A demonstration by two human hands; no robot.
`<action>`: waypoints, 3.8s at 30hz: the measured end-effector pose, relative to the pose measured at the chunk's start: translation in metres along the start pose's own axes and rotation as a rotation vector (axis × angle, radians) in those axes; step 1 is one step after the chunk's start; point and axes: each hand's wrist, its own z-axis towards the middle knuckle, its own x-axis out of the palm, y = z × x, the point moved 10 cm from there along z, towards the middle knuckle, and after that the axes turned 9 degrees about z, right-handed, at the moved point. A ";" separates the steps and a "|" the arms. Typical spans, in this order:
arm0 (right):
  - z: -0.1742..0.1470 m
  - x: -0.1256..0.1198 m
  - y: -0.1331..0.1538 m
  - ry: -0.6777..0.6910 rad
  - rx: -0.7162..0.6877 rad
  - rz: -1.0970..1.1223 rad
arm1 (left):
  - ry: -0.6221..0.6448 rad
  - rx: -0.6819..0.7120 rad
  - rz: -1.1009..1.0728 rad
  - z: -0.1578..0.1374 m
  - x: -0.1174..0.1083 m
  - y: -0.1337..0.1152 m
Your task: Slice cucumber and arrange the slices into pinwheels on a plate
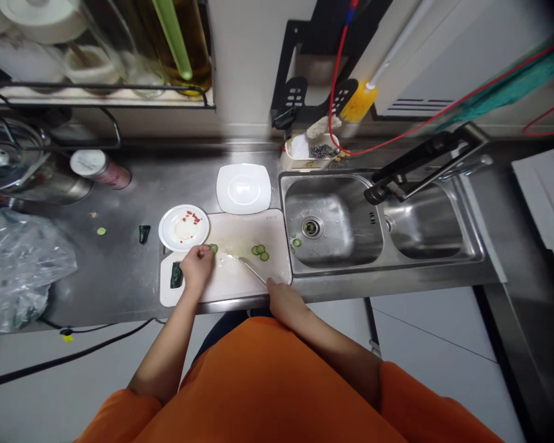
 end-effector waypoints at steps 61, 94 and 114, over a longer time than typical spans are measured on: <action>0.006 -0.004 0.002 -0.032 -0.040 -0.011 | -0.013 0.431 0.243 -0.032 0.042 -0.042; 0.023 -0.007 0.031 -0.089 -0.079 0.013 | 0.015 0.411 0.201 -0.026 0.042 -0.043; 0.009 0.004 0.003 -0.045 -0.004 -0.009 | -0.010 0.021 0.012 -0.003 0.000 -0.002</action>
